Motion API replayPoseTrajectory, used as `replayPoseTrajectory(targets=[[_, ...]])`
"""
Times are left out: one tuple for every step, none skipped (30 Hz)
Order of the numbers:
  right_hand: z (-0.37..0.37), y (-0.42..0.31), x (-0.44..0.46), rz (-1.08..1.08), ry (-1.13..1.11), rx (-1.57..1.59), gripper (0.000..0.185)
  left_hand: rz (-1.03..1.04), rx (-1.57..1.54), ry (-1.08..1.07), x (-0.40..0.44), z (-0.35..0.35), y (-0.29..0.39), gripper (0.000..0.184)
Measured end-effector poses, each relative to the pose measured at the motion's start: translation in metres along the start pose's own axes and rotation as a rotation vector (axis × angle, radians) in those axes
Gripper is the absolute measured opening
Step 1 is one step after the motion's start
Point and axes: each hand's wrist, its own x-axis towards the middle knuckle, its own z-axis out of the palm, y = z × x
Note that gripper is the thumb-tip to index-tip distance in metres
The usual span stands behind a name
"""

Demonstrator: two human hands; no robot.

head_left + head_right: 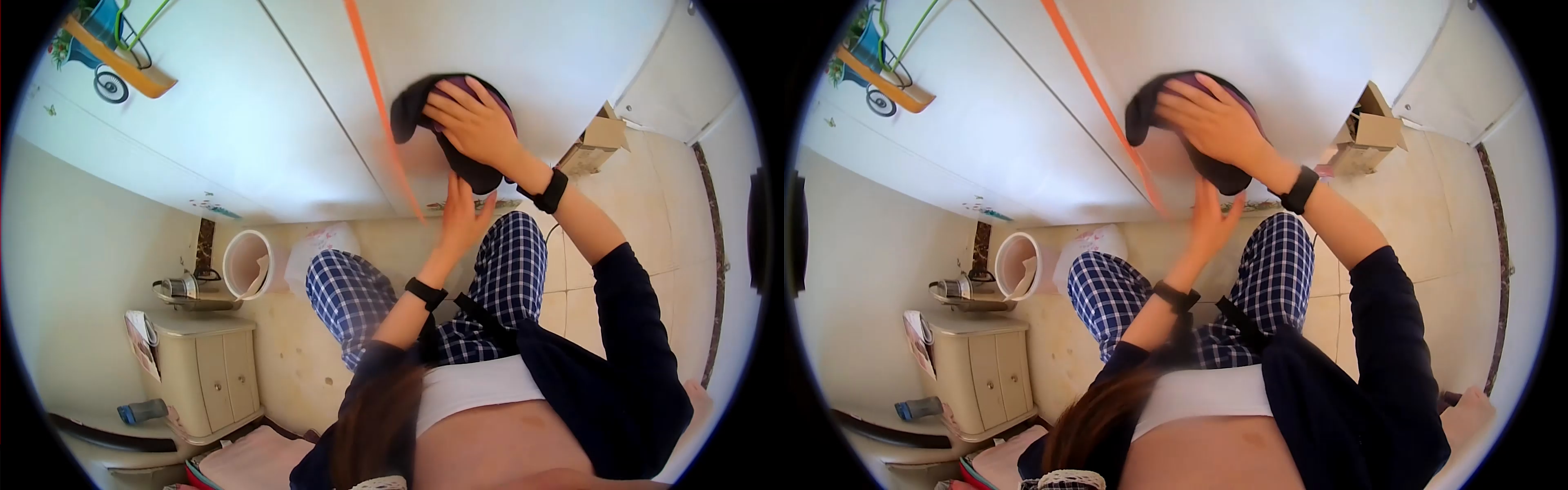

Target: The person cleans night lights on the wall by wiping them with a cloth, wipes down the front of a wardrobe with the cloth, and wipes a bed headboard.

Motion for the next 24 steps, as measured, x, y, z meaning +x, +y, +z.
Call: replayPoseTrajectory(targets=[[-0.004,-0.003,0.016,-0.008,0.002,-0.010,0.038,0.042,-0.064,0.096,0.006,-0.001,-0.003,0.056],[-0.007,-0.007,0.033,-0.022,0.029,-0.010,0.039,0.012,-0.014,0.163,0.009,-0.003,-0.015,0.058],[-0.009,-0.011,0.050,-0.034,0.054,-0.011,0.040,-0.066,-0.103,0.180,0.015,-0.009,-0.017,0.059],[-0.009,-0.016,0.066,-0.045,0.079,-0.011,0.041,-0.144,-0.192,0.195,0.021,-0.019,-0.018,0.060],[-0.007,-0.021,0.079,-0.064,0.109,-0.002,0.042,-0.154,-0.135,0.268,0.025,-0.028,-0.017,0.061],[-0.004,-0.026,0.092,-0.082,0.139,0.008,0.043,-0.167,-0.079,0.340,0.029,-0.036,-0.016,0.062],[0.000,-0.031,0.104,-0.102,0.171,0.019,0.045,-0.109,0.127,0.471,0.033,-0.043,-0.014,0.063],[0.003,-0.035,0.114,-0.113,0.180,0.052,0.044,-0.049,0.333,0.596,0.036,-0.051,-0.012,0.064],[0.009,-0.042,0.123,-0.110,0.195,0.068,0.044,-0.066,0.240,0.631,0.041,-0.060,-0.010,0.065],[0.016,-0.048,0.128,-0.107,0.208,0.082,0.043,-0.082,0.143,0.665,0.046,-0.067,-0.009,0.067],[0.022,-0.053,0.132,-0.102,0.220,0.096,0.042,-0.098,0.045,0.695,0.049,-0.072,-0.010,0.069],[0.029,-0.056,0.132,-0.130,0.187,0.132,0.044,-0.095,-0.019,0.672,0.049,-0.075,-0.016,0.067],[0.034,-0.060,0.128,-0.154,0.104,0.126,0.044,-0.092,-0.084,0.646,0.046,-0.075,-0.025,0.066],[0.043,-0.068,0.120,-0.177,0.022,0.122,0.045,-0.090,-0.144,0.619,0.041,-0.077,-0.039,0.065],[0.051,-0.075,0.113,-0.200,-0.058,0.118,0.045,-0.131,0.036,0.606,0.028,-0.063,-0.070,0.063],[0.056,-0.079,0.102,-0.223,-0.113,0.169,0.047,-0.173,0.214,0.589,0.006,-0.037,-0.110,0.061],[0.060,-0.082,0.088,-0.247,-0.168,0.220,0.048,-0.215,0.393,0.570,-0.010,-0.021,-0.133,0.060],[0.064,-0.083,0.079,-0.273,-0.221,0.268,0.049,-0.266,0.323,0.489,-0.018,-0.021,-0.138,0.055],[0.067,-0.086,0.075,-0.256,-0.265,0.357,0.050,-0.317,0.250,0.404,-0.027,-0.020,-0.139,0.051],[0.070,-0.090,0.071,-0.236,-0.314,0.449,0.050,-0.312,0.210,0.366,-0.032,-0.018,-0.141,0.048],[0.074,-0.091,0.065,-0.211,-0.364,0.542,0.051,-0.308,0.170,0.327,-0.036,-0.017,-0.143,0.044],[0.090,-0.092,0.054,-0.112,-0.383,0.807,0.050,-0.247,0.166,0.333,-0.040,-0.019,-0.139,0.040],[0.102,-0.092,0.041,-0.145,-0.351,0.741,0.049,-0.183,0.161,0.342,-0.041,-0.022,-0.135,0.037],[0.102,-0.091,0.041,-0.185,-0.317,0.671,0.048,-0.158,0.060,0.409,-0.038,-0.023,-0.129,0.035]])
